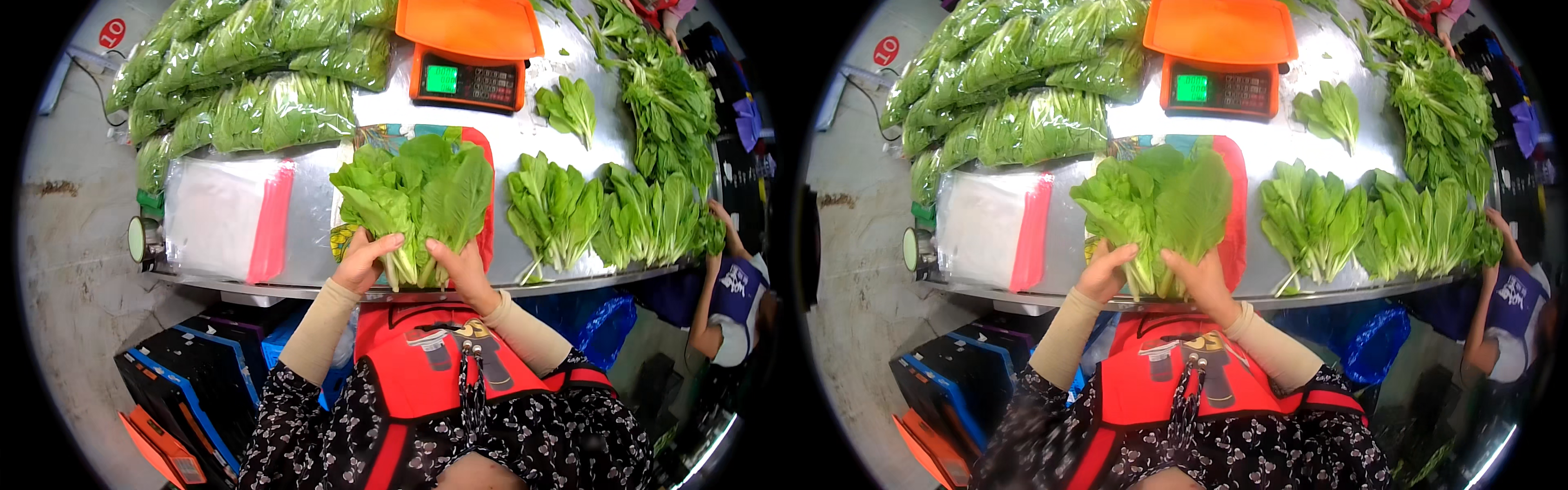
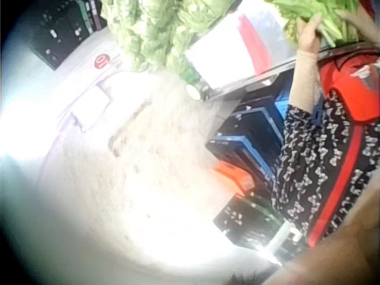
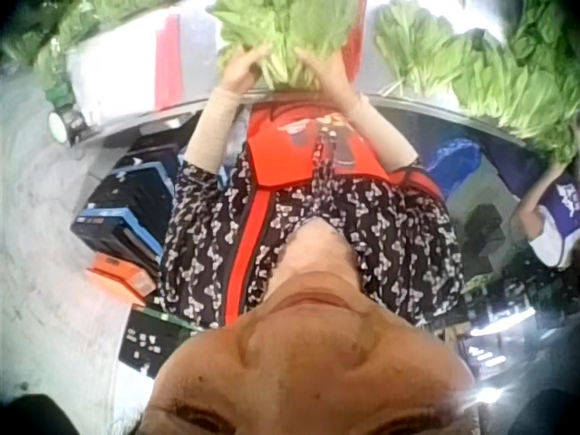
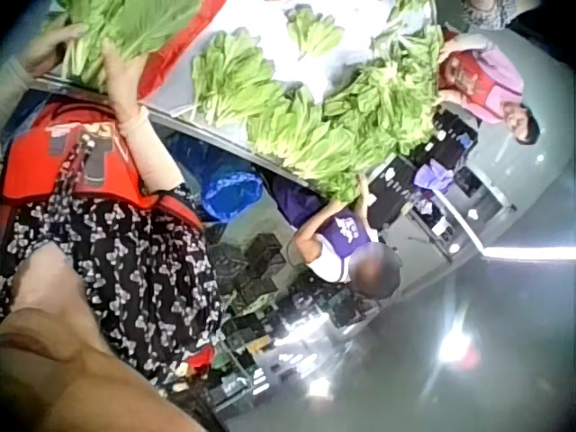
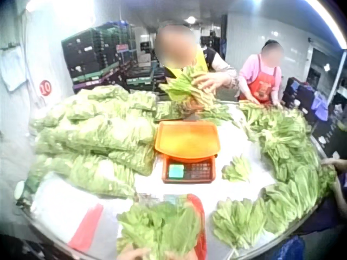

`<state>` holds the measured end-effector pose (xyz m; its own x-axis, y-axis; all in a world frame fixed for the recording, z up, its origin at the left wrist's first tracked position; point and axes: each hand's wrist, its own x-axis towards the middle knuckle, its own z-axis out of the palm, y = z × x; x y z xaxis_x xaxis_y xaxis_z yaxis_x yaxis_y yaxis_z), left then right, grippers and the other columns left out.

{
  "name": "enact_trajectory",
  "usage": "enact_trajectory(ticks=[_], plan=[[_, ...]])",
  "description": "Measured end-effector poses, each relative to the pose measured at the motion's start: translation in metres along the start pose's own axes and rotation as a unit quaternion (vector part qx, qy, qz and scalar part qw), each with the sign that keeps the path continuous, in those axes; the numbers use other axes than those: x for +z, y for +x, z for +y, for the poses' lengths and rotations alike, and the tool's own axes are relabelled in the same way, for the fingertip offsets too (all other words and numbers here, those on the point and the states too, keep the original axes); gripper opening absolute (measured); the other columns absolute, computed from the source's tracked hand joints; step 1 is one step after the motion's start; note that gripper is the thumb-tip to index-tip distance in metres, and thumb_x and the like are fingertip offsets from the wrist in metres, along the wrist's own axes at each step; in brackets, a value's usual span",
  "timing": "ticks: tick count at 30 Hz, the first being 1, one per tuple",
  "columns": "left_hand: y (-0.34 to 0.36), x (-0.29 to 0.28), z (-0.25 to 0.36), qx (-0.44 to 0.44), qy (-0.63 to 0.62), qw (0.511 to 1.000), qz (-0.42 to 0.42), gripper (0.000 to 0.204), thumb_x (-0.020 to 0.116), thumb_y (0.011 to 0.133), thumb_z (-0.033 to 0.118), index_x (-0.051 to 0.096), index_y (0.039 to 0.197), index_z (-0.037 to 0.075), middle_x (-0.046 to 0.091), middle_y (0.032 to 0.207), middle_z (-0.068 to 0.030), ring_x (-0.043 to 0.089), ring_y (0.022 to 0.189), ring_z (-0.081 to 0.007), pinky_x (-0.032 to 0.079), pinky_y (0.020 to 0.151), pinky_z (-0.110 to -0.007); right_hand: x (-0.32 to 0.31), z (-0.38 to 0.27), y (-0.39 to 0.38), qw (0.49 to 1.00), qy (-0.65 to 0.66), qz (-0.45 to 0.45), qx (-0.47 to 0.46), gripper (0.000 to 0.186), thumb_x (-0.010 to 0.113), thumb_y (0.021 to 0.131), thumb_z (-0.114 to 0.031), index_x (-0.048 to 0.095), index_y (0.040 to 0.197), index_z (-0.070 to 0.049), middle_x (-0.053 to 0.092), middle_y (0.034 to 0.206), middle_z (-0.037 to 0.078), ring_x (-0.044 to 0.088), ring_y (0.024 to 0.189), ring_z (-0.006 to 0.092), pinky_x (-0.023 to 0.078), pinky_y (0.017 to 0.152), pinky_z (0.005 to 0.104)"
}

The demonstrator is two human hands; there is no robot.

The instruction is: The person picks up bunches of green leafy vegetables from a table, places them onto a scale for weighing, and ثم slides them into clear plastic bags by hand.

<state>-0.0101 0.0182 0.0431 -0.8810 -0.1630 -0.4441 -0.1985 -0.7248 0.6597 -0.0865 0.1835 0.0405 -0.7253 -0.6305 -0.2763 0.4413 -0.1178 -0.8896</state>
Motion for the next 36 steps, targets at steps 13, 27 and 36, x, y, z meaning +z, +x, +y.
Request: enact_trajectory(ticks=[13, 27, 36], plan=[[0.006, -0.041, -0.026, -0.014, 0.221, 0.972, 0.073, 0.036, 0.076, 0.075, 0.01, 0.063, 0.105, -0.006, 0.067, 0.1, -0.0106, 0.063, 0.087, -0.0155, 0.051, 0.079, -0.029, -0.013, 0.026, -0.004, 0.939, -0.344, -0.019, 0.015, 0.057, 0.071, 0.082, -0.021, 0.047, 0.129, -0.001, 0.055, 0.125, 0.016, 0.054, 0.113, 0.0254, 0.043, 0.094, 0.0343], [-0.014, -0.032, -0.058, 0.18, 0.139, 0.948, 0.222, 0.081, 0.073, 0.075, -0.002, 0.023, 0.139, 0.001, 0.045, 0.128, -0.0136, 0.05, 0.118, -0.0235, 0.045, 0.096, -0.037, -0.059, 0.025, 0.03, 0.958, -0.113, -0.134, 0.227, 0.062, 0.059, 0.093, -0.02, 0.024, 0.142, -0.007, 0.054, 0.123, 0.009, 0.062, 0.093, 0.0168, 0.056, 0.065, 0.0264], [0.007, -0.028, -0.027, 0.164, 0.571, 0.802, 0.057, 0.114, 0.089, 0.055, 0.026, 0.02, 0.141, -0.005, 0.046, 0.125, -0.0232, 0.047, 0.115, -0.0354, 0.039, 0.099, -0.041, -0.039, 0.058, 0.058, 0.944, -0.142, -0.219, 0.2, 0.053, 0.054, 0.094, -0.021, 0.028, 0.136, -0.003, 0.058, 0.113, 0.013, 0.065, 0.076, 0.0179, 0.057, 0.06, 0.0278]])
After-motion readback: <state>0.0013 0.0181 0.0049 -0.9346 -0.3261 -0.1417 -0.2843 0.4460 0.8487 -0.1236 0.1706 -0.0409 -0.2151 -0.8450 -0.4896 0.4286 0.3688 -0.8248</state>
